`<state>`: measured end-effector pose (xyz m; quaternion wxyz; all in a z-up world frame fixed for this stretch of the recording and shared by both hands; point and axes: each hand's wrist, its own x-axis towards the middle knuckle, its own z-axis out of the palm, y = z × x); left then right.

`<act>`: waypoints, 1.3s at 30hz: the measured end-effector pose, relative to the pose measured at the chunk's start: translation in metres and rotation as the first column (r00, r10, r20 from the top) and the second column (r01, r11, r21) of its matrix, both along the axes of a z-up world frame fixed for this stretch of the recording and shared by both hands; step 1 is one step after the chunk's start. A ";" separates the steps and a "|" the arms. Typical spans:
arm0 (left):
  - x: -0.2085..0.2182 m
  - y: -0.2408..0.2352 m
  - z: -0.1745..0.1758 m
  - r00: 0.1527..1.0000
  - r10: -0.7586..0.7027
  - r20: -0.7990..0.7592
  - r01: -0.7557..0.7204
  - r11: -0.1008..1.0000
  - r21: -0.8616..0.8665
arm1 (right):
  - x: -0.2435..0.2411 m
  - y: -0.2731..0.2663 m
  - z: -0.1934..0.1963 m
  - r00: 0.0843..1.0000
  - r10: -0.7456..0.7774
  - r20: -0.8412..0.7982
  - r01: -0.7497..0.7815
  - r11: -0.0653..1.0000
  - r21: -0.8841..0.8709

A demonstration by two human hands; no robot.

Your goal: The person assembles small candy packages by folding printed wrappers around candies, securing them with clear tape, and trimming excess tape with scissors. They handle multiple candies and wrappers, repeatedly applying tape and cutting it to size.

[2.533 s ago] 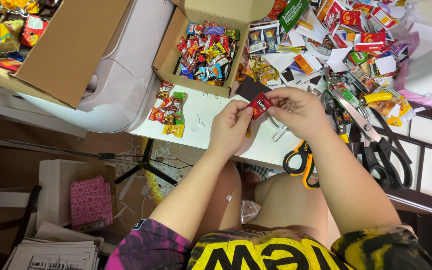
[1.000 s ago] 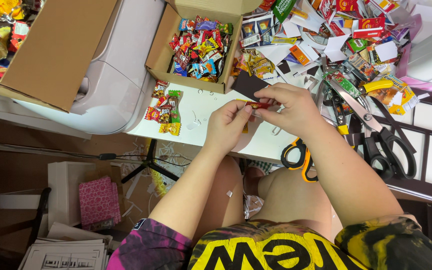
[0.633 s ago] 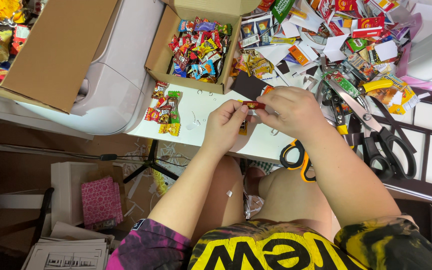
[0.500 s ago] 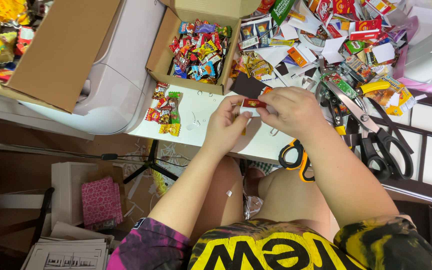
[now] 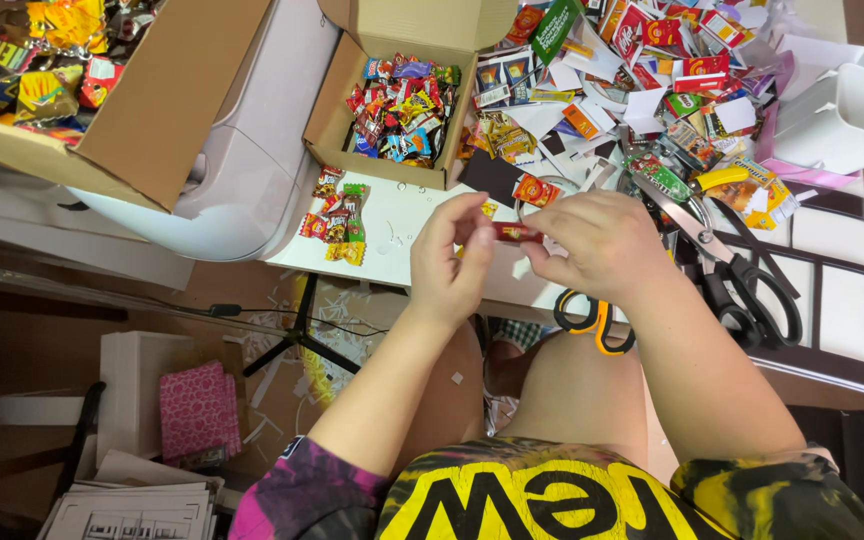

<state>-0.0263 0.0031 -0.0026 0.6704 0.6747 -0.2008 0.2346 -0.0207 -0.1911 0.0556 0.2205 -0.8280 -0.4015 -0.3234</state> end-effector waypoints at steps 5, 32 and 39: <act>-0.036 0.012 0.022 0.974 -0.155 -0.165 0.170 0.982 0.083 | -0.028 0.003 -0.005 0.998 0.025 -0.052 -0.022 0.997 0.074; -0.111 0.059 0.017 0.751 -0.315 -0.580 0.213 0.947 -0.239 | -0.109 0.055 -0.051 0.771 0.133 -0.623 0.256 0.831 0.494; -0.120 0.038 0.004 0.884 -0.094 -0.458 0.045 0.992 -0.115 | -0.116 0.069 -0.040 0.849 0.068 -0.524 0.273 0.793 0.545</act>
